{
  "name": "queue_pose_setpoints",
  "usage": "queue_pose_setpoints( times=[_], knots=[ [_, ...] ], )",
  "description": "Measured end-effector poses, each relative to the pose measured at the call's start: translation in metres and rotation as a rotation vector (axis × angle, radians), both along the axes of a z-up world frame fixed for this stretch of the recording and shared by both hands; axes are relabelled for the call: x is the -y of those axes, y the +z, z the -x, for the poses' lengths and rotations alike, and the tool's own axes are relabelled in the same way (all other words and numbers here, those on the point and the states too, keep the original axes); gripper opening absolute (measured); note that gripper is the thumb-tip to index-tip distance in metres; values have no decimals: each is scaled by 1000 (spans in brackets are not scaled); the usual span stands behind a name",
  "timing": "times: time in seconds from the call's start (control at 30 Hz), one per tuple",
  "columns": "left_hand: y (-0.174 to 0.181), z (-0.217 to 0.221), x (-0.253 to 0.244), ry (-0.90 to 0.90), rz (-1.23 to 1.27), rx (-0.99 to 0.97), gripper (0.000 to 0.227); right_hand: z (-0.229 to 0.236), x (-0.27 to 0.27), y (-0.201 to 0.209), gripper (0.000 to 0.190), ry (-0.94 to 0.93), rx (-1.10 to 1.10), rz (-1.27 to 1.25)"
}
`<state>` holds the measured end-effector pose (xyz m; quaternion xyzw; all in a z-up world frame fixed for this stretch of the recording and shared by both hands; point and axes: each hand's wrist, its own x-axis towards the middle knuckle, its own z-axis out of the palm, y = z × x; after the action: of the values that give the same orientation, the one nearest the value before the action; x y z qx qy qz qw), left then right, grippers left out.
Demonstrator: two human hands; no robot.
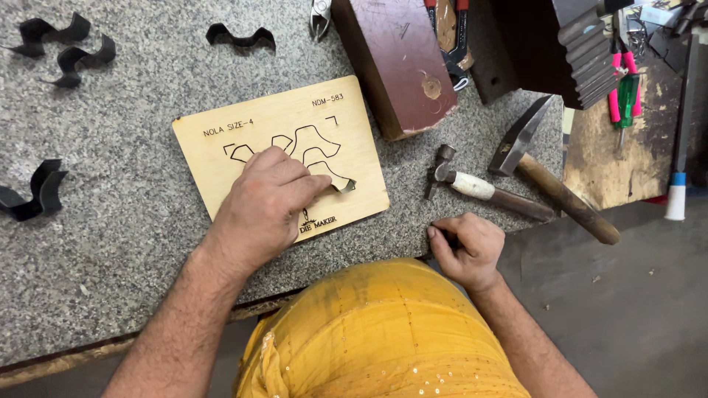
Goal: The person repeatedly picks up small black metal pieces, places them on a wooden template, and hammers them against a stepped metal block to shape them. The person continues this cycle throughout the clip.
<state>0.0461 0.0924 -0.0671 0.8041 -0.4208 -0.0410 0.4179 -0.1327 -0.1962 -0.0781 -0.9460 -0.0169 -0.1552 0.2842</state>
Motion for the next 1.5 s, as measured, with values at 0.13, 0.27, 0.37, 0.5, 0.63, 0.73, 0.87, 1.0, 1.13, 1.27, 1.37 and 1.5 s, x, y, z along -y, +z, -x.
queue_pose_setpoints(
  times=[0.13,0.27,0.37,0.5,0.63,0.73,0.87,1.0,1.13,1.27,1.37,1.5],
  knots=[
    [-1,1,0,-2,-14,0,28,0,0,1,12,-3,1,-18],
    [0,1,1,-6,-29,-10,28,1,0,1,12,-2,-5,-6],
    [0,1,1,1,-36,-7,29,1,1,0,12,-7,-11,-10],
    [0,1,1,8,-43,3,26,1,0,0,12,3,2,7],
    [0,1,3,7,-35,6,24,1,0,1,12,-1,-2,13],
    [0,1,4,14,-29,4,24,1,1,-1,12,-2,-8,10],
    [-2,3,4,21,-26,6,24,2,2,-3,11,2,4,-2],
    [0,4,3,15,-20,41,28,2,1,-3,10,1,7,4],
    [1,5,3,17,18,61,29,5,4,-3,9,-7,-21,-21],
    [10,6,4,33,96,16,25,2,6,10,12,-13,-86,-122],
    [29,15,16,13,130,-37,33,0,0,36,20,-32,-116,-327],
    [46,36,47,-102,176,-99,28,-9,-4,63,40,33,-143,-590]
  ],
)
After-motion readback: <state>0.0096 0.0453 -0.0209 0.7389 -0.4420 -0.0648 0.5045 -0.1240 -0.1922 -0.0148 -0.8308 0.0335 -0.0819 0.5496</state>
